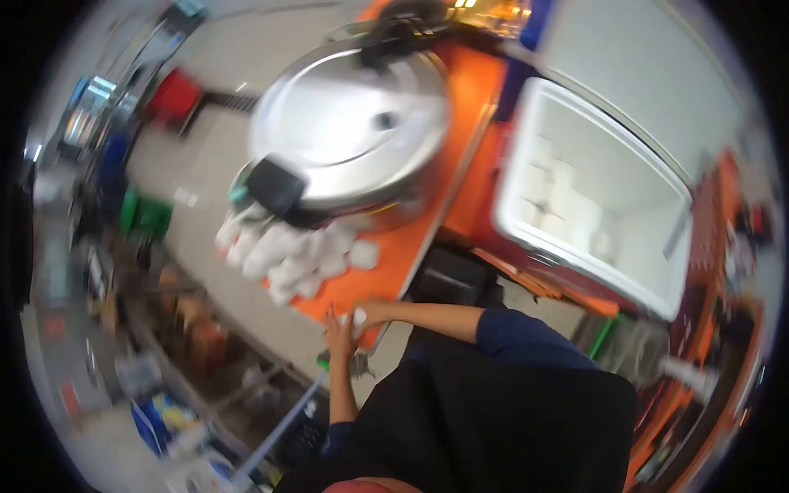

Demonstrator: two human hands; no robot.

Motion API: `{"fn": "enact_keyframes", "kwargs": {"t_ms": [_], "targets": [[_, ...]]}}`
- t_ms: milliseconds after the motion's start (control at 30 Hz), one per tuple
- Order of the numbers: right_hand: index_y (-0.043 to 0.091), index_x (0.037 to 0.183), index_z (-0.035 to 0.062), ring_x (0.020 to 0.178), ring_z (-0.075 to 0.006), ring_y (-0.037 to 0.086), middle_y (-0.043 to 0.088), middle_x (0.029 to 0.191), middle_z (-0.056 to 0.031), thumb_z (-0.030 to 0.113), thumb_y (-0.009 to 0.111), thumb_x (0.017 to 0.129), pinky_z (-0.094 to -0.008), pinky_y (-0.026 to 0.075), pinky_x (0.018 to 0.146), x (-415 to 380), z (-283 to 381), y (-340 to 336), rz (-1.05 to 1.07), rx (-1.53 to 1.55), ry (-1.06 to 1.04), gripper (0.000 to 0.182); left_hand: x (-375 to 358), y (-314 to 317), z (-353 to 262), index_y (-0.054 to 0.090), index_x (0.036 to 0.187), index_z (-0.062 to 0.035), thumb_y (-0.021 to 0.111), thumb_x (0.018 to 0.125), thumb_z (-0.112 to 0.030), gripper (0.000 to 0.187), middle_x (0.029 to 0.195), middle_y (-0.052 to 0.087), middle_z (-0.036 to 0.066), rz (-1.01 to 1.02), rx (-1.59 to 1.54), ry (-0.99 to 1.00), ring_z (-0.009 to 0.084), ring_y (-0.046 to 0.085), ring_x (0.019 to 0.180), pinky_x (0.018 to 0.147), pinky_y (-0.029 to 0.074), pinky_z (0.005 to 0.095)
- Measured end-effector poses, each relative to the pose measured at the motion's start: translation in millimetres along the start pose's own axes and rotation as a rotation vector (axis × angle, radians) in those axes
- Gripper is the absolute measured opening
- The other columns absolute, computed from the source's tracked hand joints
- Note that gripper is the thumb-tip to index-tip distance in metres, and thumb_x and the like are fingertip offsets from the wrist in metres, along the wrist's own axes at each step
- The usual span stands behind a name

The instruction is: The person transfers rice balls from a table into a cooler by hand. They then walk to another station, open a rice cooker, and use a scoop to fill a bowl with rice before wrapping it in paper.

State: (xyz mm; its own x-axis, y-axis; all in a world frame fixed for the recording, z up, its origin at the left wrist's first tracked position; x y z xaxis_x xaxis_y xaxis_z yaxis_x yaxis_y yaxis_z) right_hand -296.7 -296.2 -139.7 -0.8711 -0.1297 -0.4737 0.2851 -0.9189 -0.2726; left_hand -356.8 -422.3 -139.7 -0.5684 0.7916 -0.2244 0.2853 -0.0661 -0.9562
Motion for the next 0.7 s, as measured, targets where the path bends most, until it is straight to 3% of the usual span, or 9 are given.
{"fn": "enact_keyframes", "kwargs": {"t_ms": [100, 200, 267, 300, 367, 400, 500, 633, 700], "targets": [[0.044, 0.128, 0.005, 0.118, -0.0217, 0.044, 0.048, 0.122, -0.0096, 0.02, 0.064, 0.084, -0.0361, 0.036, 0.099, -143, 64, -65, 0.319, 0.654, -0.286, 0.05, 4, -10, -9, 0.058, 0.116, -0.0211, 0.075, 0.066, -0.015, 0.053, 0.133, 0.044, 0.015, 0.089, -0.074, 0.246, 0.0424, 0.044, 0.117, 0.091, 0.042, 0.0533], [0.045, 0.129, 0.0073, 0.124, -0.0264, 0.039, 0.042, 0.13, -0.0125, 0.023, 0.065, 0.082, -0.042, 0.034, 0.102, -324, 123, -168, -0.001, 0.404, -0.685, 0.053, 15, -18, -14, 0.056, 0.115, -0.0165, 0.074, 0.068, -0.008, 0.051, 0.126, 0.047, 0.013, 0.235, -0.22, 0.362, 0.036, 0.05, 0.112, 0.09, 0.045, 0.0467], [0.049, 0.122, 0.0112, 0.123, -0.0367, 0.041, 0.038, 0.133, -0.0243, 0.029, 0.071, 0.077, -0.0456, 0.035, 0.101, -433, 121, -226, -0.361, 0.335, -0.735, 0.054, 19, -2, -20, 0.046, 0.124, -0.0139, 0.077, 0.066, -0.004, 0.066, 0.12, 0.046, 0.01, 0.803, -1.068, -0.031, 0.0273, 0.052, 0.11, 0.09, 0.046, 0.0404], [0.05, 0.12, 0.013, 0.116, -0.0386, 0.047, 0.037, 0.132, -0.0282, 0.026, 0.073, 0.074, -0.0443, 0.04, 0.097, -478, 108, -243, -0.545, 0.502, -0.683, 0.053, 24, -28, -46, 0.046, 0.124, -0.0139, 0.077, 0.066, -0.004, 0.066, 0.12, 0.046, 0.01, 0.819, -1.039, -0.013, 0.0273, 0.052, 0.11, 0.09, 0.046, 0.0404], [0.048, 0.122, 0.009, 0.113, -0.029, 0.051, 0.044, 0.13, -0.0179, 0.021, 0.078, 0.067, -0.0391, 0.042, 0.096, -544, 64, -280, -0.792, 0.14, -0.28, 0.064, 20, -116, -146, 0.035, 0.132, -0.0123, 0.081, 0.062, -0.001, 0.085, 0.119, 0.044, 0.007, 0.979, -1.369, 0.104, 0.0212, 0.051, 0.112, 0.093, 0.044, 0.0366], [0.046, 0.122, 0.0051, 0.117, -0.0262, 0.048, 0.047, 0.127, -0.0147, 0.018, 0.078, 0.065, -0.0366, 0.041, 0.098, -555, 41, -293, -0.776, 0.051, -0.064, 0.066, 29, -153, -186, 0.031, 0.134, -0.0131, 0.083, 0.059, -0.001, 0.092, 0.122, 0.043, 0.007, 0.926, -1.298, 0.292, 0.0222, 0.051, 0.114, 0.095, 0.044, 0.037], [0.049, 0.125, 0.0228, 0.118, -0.0341, 0.047, 0.045, 0.127, -0.0175, 0.014, 0.072, 0.067, -0.0411, 0.043, 0.093, -551, -112, -304, -0.668, -0.25, 0.514, 0.063, 50, -223, -300, 0.029, 0.137, -0.0127, 0.082, 0.055, 0.002, 0.099, 0.132, 0.041, 0.011, 0.905, -1.093, 0.678, 0.025, 0.05, 0.117, 0.088, 0.049, 0.0383], [0.047, 0.129, 0.0318, 0.122, -0.0366, 0.044, 0.043, 0.129, -0.0188, 0.016, 0.077, 0.066, -0.0473, 0.044, 0.092, -534, -276, -283, -0.525, -0.705, 0.725, 0.071, 56, -307, -490, 0.04, 0.133, -0.0069, 0.081, 0.052, -0.002, 0.091, 0.134, 0.042, 0.015, 0.631, -0.608, 1.294, 0.029, 0.044, 0.125, 0.099, 0.041, 0.0402], [0.045, 0.131, 0.0335, 0.123, -0.0357, 0.043, 0.043, 0.129, -0.0166, 0.017, 0.079, 0.065, -0.0507, 0.044, 0.092, -519, -341, -270, -0.501, -0.939, 0.756, 0.076, 62, -294, -560, 0.04, 0.134, -0.0056, 0.082, 0.057, -0.011, 0.089, 0.133, 0.044, 0.016, 0.756, -0.494, 1.269, 0.0295, 0.044, 0.125, 0.104, 0.035, 0.0388]]}}
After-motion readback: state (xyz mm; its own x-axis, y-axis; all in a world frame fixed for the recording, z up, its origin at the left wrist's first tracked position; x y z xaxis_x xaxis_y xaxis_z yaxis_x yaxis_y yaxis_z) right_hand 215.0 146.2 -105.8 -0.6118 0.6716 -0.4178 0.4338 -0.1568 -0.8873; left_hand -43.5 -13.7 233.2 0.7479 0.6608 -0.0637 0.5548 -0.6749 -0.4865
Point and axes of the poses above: each hand's wrist, its own x-axis towards the middle knuckle, its own y-axis out of the palm, z = x × y, the point moved 6 cm from there along x, towards the middle knuckle
